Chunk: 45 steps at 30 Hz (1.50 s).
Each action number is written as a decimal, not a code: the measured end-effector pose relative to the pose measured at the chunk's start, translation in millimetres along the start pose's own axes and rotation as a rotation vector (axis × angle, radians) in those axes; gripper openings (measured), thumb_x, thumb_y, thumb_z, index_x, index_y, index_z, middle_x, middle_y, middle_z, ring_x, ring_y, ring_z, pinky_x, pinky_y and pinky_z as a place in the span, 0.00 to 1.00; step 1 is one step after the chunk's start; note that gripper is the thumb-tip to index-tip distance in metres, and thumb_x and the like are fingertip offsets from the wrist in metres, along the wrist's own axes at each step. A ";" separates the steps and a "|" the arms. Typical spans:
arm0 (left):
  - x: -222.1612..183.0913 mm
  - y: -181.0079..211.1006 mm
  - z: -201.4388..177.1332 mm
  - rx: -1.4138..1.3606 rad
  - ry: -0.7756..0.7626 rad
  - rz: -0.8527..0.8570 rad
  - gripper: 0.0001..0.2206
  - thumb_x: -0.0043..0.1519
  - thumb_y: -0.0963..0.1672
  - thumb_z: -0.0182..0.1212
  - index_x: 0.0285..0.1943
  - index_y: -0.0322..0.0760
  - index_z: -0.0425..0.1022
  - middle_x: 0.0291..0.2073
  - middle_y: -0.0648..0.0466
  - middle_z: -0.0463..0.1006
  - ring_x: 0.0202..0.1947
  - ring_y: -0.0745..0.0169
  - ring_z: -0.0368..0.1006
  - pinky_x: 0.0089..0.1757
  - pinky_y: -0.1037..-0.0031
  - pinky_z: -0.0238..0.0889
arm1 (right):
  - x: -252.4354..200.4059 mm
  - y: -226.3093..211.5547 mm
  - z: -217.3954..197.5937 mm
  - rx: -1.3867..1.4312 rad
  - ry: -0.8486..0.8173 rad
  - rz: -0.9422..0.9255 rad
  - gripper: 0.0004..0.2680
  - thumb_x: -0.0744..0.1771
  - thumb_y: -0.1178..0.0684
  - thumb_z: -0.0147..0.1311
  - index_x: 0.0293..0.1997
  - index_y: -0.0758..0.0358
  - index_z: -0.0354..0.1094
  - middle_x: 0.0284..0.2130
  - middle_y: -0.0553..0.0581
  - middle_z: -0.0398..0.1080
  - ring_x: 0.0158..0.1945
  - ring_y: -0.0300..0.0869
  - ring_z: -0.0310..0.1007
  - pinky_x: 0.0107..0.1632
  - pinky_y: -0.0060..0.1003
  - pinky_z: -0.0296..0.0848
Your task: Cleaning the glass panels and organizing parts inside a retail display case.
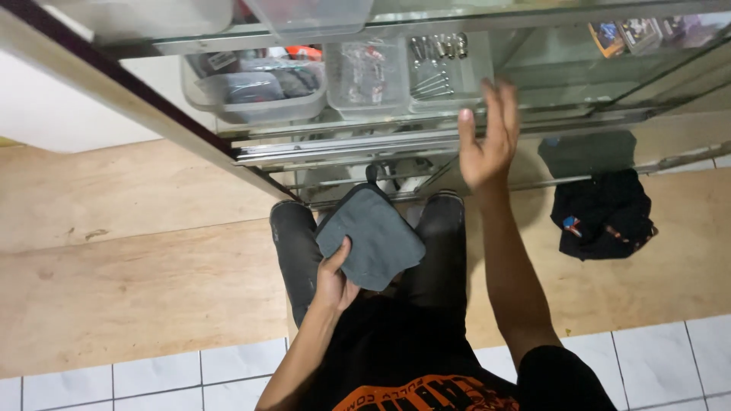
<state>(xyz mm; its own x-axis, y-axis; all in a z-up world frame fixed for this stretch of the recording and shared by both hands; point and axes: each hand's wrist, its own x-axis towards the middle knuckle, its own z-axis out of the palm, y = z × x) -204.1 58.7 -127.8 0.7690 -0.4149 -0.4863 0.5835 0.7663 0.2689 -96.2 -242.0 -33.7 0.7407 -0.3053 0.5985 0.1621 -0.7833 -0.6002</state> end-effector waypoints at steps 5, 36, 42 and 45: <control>-6.8 6.9 -5.8 -0.041 -0.045 0.068 0.25 0.64 0.42 0.62 0.68 0.21 0.63 0.60 0.40 0.74 0.58 0.45 0.73 0.57 0.56 0.68 | -15.3 -18.4 12.8 -0.140 0.073 -0.086 0.15 0.74 0.51 0.54 0.69 0.67 0.62 0.68 0.72 0.62 0.74 0.63 0.56 0.74 0.54 0.57; -35.4 28.0 29.0 1.076 0.243 0.683 0.25 0.64 0.40 0.63 0.68 0.29 0.58 0.52 0.47 0.76 0.47 0.62 0.76 0.47 0.72 0.72 | -113.8 91.1 42.2 0.215 0.373 0.603 0.17 0.71 0.54 0.55 0.63 0.80 0.58 0.56 0.71 0.61 0.58 0.61 0.59 0.62 0.54 0.58; -28.0 15.7 15.2 1.098 0.213 0.689 0.24 0.64 0.39 0.63 0.67 0.28 0.59 0.51 0.48 0.77 0.48 0.63 0.76 0.49 0.74 0.72 | -115.3 -26.9 134.7 -0.139 -0.048 0.080 0.26 0.69 0.57 0.54 0.76 0.76 0.47 0.77 0.73 0.32 0.79 0.72 0.23 0.77 0.66 0.27; -21.5 14.2 11.4 1.096 0.177 0.660 0.24 0.64 0.38 0.63 0.68 0.27 0.59 0.51 0.47 0.77 0.49 0.62 0.76 0.49 0.73 0.71 | -139.0 -43.4 182.0 -0.169 -0.204 -0.172 0.14 0.65 0.61 0.54 0.57 0.58 0.68 0.79 0.63 0.34 0.80 0.71 0.23 0.77 0.72 0.26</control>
<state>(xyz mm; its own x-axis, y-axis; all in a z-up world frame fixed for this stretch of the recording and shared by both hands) -209.4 72.9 -104.0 0.9965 0.0202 -0.0814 0.0821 -0.0344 0.9960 -87.5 -67.0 -187.4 0.8300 -0.0595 0.5545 0.1979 -0.8982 -0.3925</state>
